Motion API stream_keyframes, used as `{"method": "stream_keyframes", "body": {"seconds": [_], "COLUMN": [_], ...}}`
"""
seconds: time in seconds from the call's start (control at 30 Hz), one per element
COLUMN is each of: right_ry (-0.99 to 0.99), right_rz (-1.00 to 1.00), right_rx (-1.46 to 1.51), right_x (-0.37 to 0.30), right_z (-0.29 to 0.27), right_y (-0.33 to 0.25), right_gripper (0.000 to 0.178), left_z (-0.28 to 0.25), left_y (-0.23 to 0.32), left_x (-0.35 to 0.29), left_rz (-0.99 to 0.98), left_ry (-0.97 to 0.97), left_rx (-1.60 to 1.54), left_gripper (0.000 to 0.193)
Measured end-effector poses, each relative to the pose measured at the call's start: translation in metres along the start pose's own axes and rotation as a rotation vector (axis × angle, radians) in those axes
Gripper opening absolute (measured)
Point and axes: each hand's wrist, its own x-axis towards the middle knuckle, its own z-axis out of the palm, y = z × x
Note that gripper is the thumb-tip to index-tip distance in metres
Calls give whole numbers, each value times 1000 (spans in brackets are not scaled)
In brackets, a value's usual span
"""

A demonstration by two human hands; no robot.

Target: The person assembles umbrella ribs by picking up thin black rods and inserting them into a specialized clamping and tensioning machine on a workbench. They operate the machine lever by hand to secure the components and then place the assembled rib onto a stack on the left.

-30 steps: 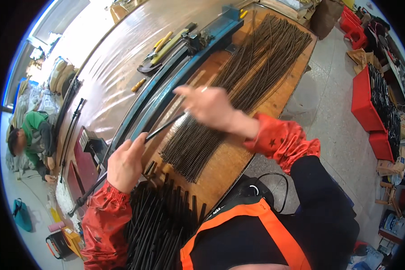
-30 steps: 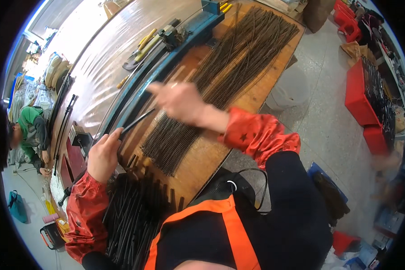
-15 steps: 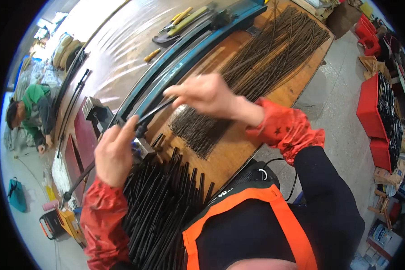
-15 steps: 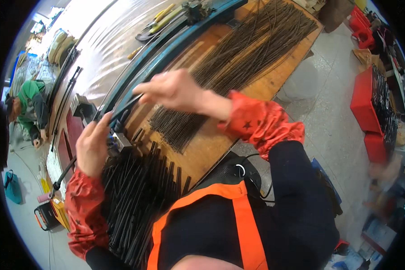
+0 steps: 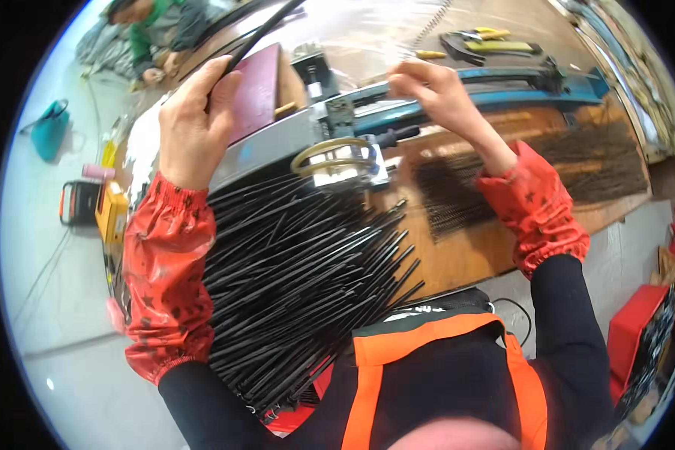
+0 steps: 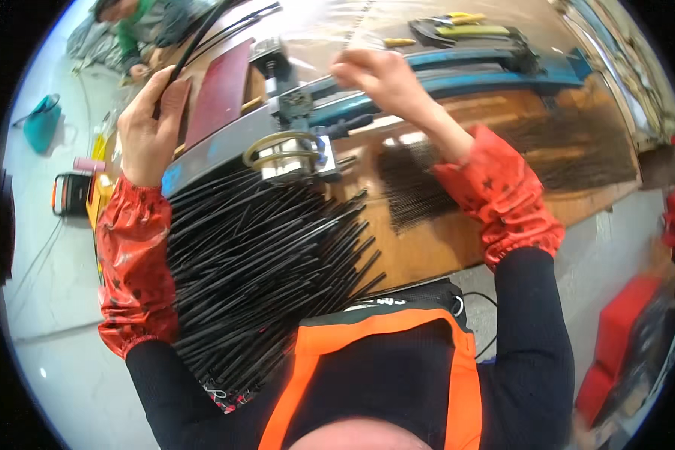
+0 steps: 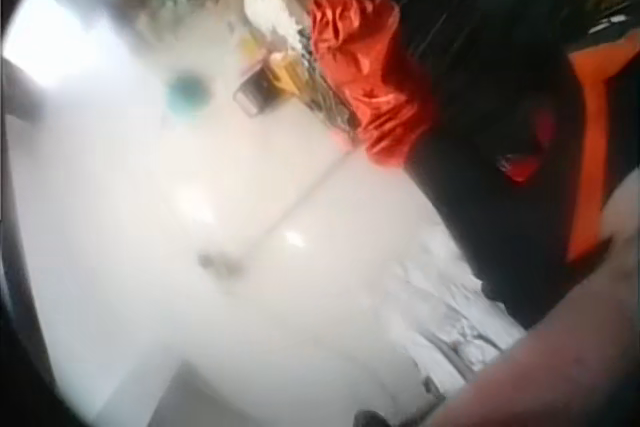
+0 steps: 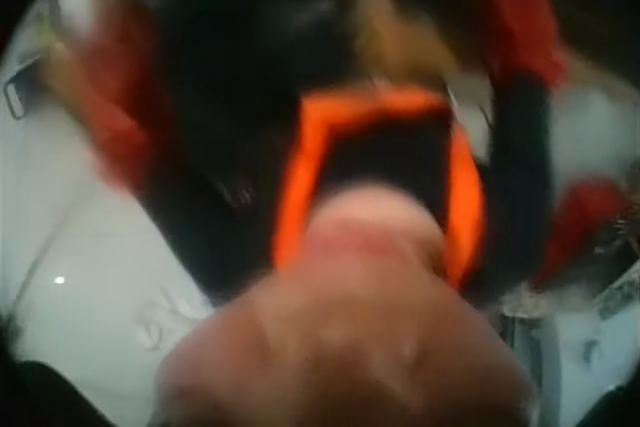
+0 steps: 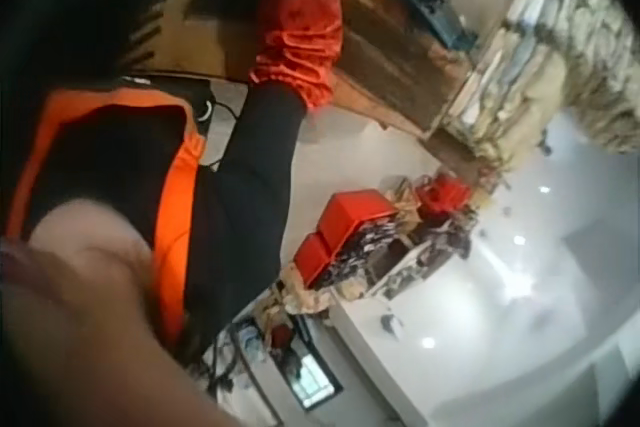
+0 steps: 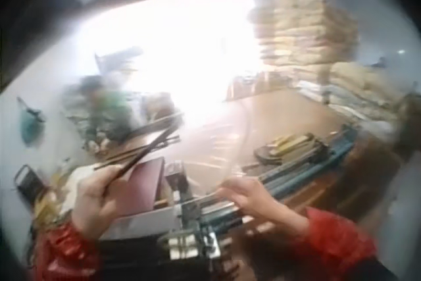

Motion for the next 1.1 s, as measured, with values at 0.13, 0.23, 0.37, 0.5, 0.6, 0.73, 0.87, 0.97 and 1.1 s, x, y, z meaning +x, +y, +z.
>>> {"method": "stream_keyframes", "body": {"seconds": [0.13, 0.23, 0.37, 0.5, 0.6, 0.73, 0.87, 0.97, 1.1], "right_ry": [-149, -141, -141, -510, -386, -51, 26, 58, 116], "right_rz": [-187, -351, -409, -241, -480, -592, -372, -268, -304], "right_rx": [-34, -134, -218, -517, -708, -751, -998, -1163, -1005], "right_x": [61, 76, 79, 96, 88, 64, 5, -20, -21], "right_z": [78, 89, 101, 121, 125, 54, -62, -133, -130], "right_y": [-18, -13, -1, -33, -29, 16, 50, 54, 50], "right_gripper": [16, 15, 16, 20, 13, 4, 8, 5, 8], "left_z": [-36, -63, -67, -54, -52, -51, -41, 10, 79], "left_y": [-30, -49, -66, -72, -77, -91, -103, -79, -71], "left_x": [-34, -67, -98, -101, -100, -103, -113, -92, -61], "left_rz": [44, -143, -116, -108, -128, -151, -158, -69, 1], "left_ry": [44, -3, -9, 20, -27, -100, -238, -406, -357], "left_rx": [143, 148, 166, 127, 135, 181, 201, 224, 39], "left_gripper": [23, 24, 22, 24, 25, 26, 29, 30, 25]}}
